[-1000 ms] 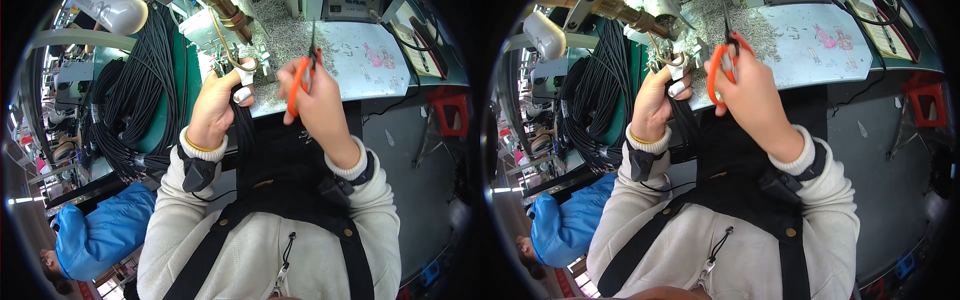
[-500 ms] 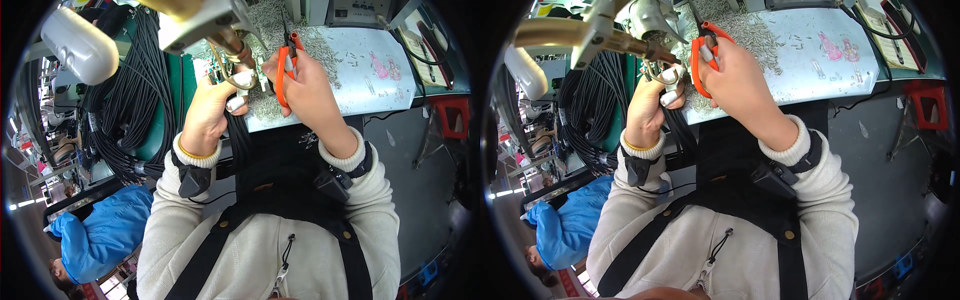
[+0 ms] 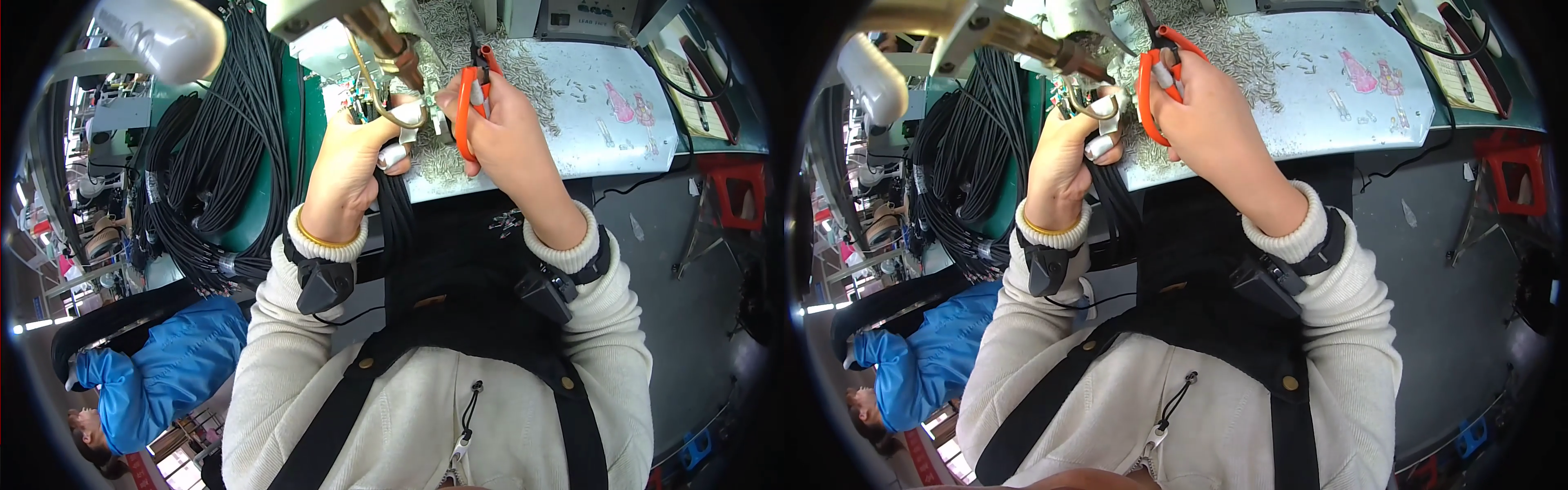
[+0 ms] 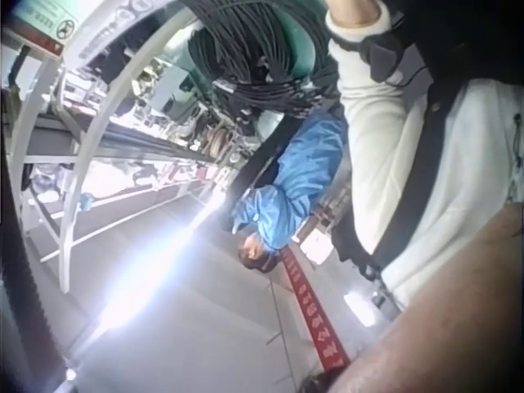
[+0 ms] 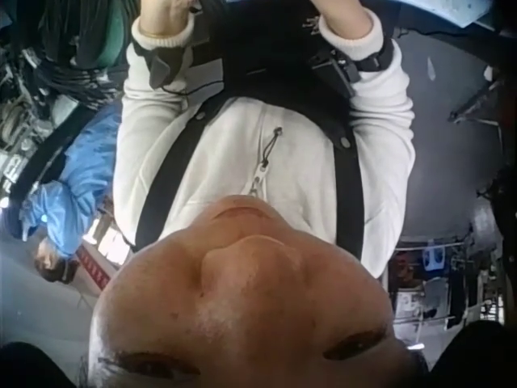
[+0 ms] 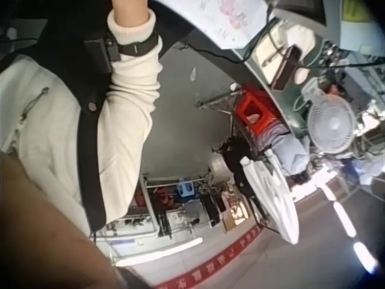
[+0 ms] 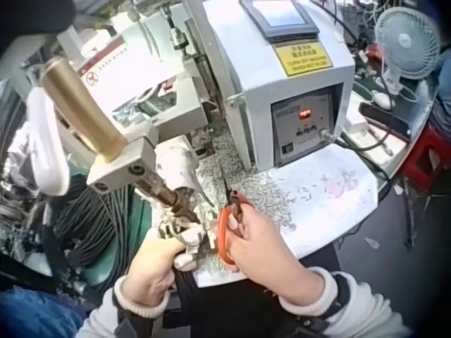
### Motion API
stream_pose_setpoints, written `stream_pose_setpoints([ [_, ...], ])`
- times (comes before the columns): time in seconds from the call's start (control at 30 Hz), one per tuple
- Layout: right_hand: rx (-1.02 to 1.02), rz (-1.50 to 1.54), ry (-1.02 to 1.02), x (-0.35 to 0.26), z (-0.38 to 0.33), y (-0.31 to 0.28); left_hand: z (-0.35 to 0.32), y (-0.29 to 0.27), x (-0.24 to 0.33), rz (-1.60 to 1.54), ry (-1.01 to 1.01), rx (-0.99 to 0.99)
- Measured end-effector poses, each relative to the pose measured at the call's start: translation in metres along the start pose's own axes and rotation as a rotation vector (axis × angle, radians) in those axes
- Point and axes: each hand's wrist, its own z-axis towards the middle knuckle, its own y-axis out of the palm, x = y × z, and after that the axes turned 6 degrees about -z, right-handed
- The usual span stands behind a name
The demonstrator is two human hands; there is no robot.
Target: The person trims the ends of wires with shears and places them into a machine to be crimped, repeating this process for several cables. Finally, the person gathers the finished wires into a bundle by hand.
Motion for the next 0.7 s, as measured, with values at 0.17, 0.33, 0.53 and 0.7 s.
stream_pose_setpoints([
  [0.17, -0.058, 0.101, -0.004, -0.005, -0.017, -0.003, -0.018, -0.004, -0.004, -0.056, -0.003, -0.02],
  [0.33, 0.023, 0.058, -0.02, -0.007, -0.038, -0.009, -0.05, -0.006, -0.016, -0.016, 0.086, 0.028],
  [0.53, 0.17, -0.342, -0.513, -0.008, -0.059, 0.0, -0.073, 0.007, -0.045, 0.214, 0.396, -0.014],
  [0.7, -0.012, -0.127, -0.225, -0.018, -0.068, -0.004, -0.076, 0.008, -0.047, 0.185, 0.176, -0.109],
])
